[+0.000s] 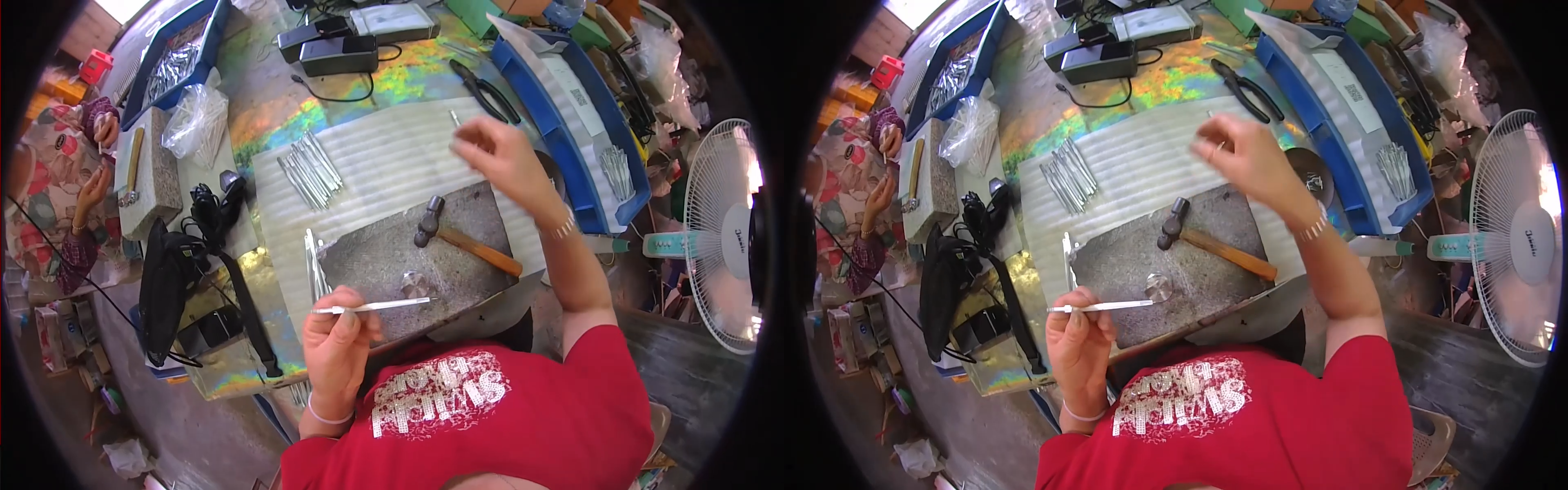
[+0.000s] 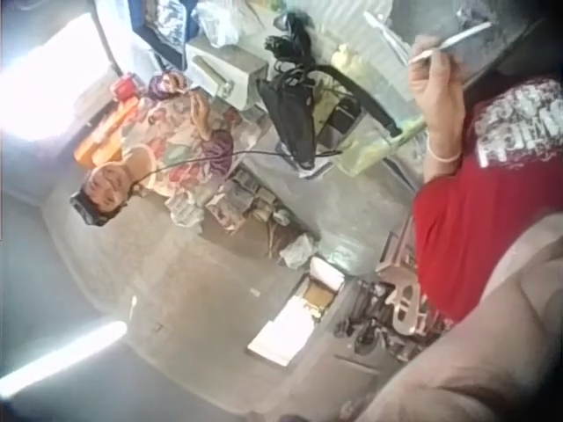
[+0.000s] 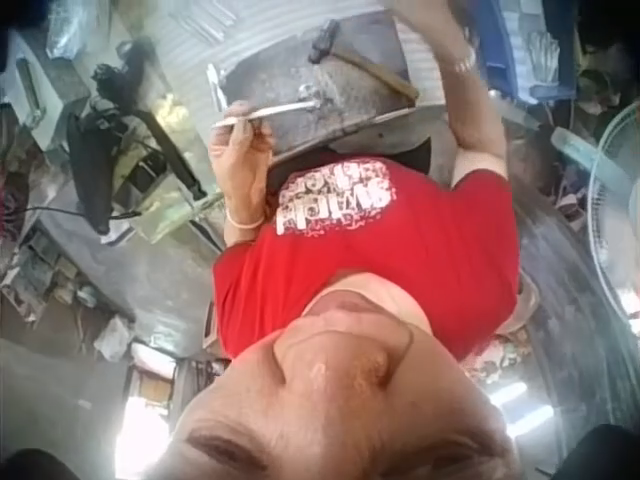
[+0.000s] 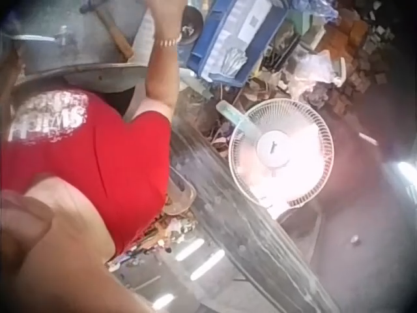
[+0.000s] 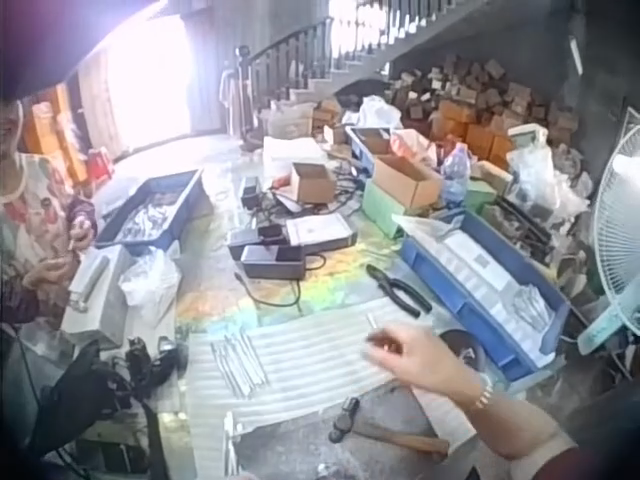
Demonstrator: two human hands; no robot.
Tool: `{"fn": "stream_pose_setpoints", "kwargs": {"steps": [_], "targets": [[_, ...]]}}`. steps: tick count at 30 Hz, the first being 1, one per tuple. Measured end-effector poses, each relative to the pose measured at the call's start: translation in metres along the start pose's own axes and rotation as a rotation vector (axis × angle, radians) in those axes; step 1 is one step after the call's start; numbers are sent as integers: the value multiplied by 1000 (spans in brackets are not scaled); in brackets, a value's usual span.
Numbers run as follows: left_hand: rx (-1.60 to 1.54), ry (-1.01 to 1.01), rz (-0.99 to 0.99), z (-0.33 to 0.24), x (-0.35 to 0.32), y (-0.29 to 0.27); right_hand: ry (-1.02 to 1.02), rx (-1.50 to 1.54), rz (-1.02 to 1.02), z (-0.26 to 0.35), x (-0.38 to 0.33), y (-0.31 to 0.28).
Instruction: Shaping small silver-colored metal bars using a hammer on a metal anvil block.
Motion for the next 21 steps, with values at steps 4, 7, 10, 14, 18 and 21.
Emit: {"fn": "stream_pose_setpoints", "kwargs": {"steps": [4,7,10,14,18,21], "targets": [[161,73,10,-4,0,7,51,-598,55,-76,48,21],[255,82,-7,-1,-6,4,52,-733,79,-86,59,34],[197,38,-1,2,-9,3,18,-661,79,-84,63,28],[266,28,36,0,-4,7,-1,-425,68,-24,35,-26],[343,-57,8,9,3,5,11,72,254,46,-32,-42],[406,-141,27,15,9,13,-59,307,434,74,-75,-27]]}}
Point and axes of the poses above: each hand's wrist, its own x-axis towards the middle knuckle, its own y-axis out of the palm, z = x × y, the point moved 2 cm from there along x, towards the middle knuckle, and after that the axes turned 10 degrees about -x, right-handed, at the moved point
